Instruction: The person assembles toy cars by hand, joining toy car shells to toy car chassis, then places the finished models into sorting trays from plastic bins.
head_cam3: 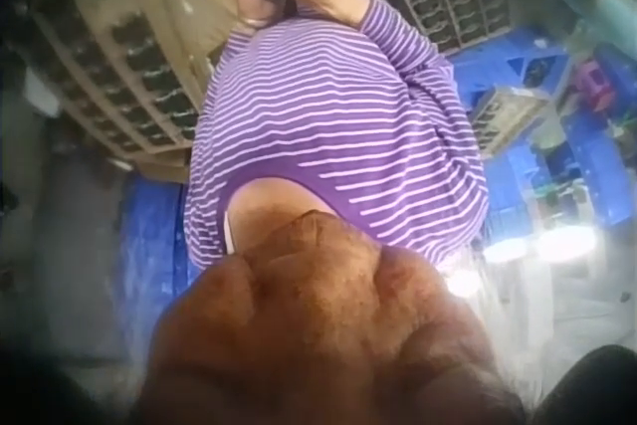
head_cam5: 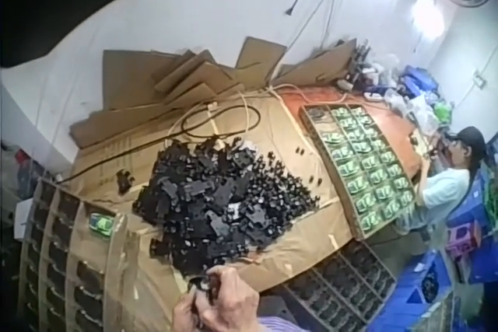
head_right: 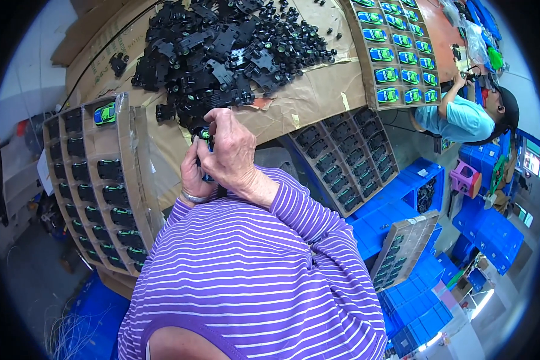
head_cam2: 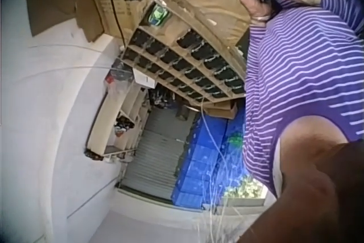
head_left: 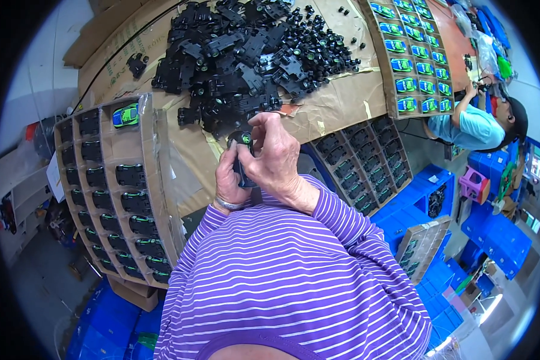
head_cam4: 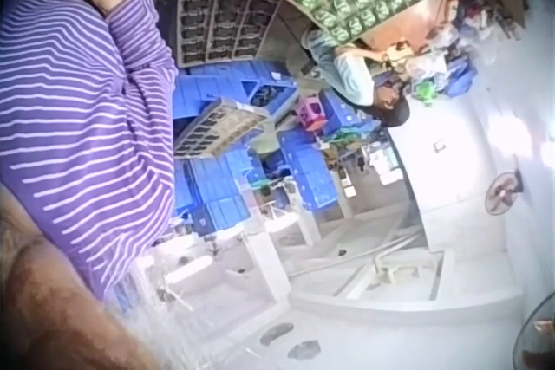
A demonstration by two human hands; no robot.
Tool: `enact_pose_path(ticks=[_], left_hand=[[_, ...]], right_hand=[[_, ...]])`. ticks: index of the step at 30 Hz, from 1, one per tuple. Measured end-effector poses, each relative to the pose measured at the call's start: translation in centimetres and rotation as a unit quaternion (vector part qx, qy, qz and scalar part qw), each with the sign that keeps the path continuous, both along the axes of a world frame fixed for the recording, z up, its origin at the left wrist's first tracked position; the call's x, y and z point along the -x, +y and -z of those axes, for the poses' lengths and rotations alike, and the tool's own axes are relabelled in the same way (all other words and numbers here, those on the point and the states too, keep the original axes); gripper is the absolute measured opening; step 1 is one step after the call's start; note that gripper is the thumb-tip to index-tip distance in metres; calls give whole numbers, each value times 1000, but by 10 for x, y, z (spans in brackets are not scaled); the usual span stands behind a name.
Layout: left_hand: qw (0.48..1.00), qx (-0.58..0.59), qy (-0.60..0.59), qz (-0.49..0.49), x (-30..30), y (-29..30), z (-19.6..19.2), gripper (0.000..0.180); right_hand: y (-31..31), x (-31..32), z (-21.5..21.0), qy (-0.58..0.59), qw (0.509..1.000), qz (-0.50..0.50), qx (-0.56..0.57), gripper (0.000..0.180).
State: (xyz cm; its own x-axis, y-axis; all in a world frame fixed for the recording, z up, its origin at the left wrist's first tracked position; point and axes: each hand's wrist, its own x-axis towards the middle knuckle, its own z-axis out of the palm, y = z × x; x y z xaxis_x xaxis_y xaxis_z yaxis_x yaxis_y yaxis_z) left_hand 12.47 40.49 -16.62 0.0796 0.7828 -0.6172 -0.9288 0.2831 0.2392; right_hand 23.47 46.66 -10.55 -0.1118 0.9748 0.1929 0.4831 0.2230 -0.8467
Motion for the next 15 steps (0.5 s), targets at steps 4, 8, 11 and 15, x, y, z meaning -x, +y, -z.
enact_pose_path(ticks=[4, 8, 11, 15], left_hand=[[986, -89, 143, 4, -1, 4, -12, 28], [948, -114, 296, -16, -10, 7, -9, 29], [943, -112, 312, -21, -15, 6, -7, 29], [932, -90, 352, 4, -14, 8, 3, 31]], right_hand=[[4, -5, 9, 0, 1000, -9, -18, 41], [2, -16, 18, 63, 994, -60, 61, 35], [-2, -19, 27, 28, 996, -77, 34, 32], [1, -20, 42, -12, 994, -90, 69, 32]])
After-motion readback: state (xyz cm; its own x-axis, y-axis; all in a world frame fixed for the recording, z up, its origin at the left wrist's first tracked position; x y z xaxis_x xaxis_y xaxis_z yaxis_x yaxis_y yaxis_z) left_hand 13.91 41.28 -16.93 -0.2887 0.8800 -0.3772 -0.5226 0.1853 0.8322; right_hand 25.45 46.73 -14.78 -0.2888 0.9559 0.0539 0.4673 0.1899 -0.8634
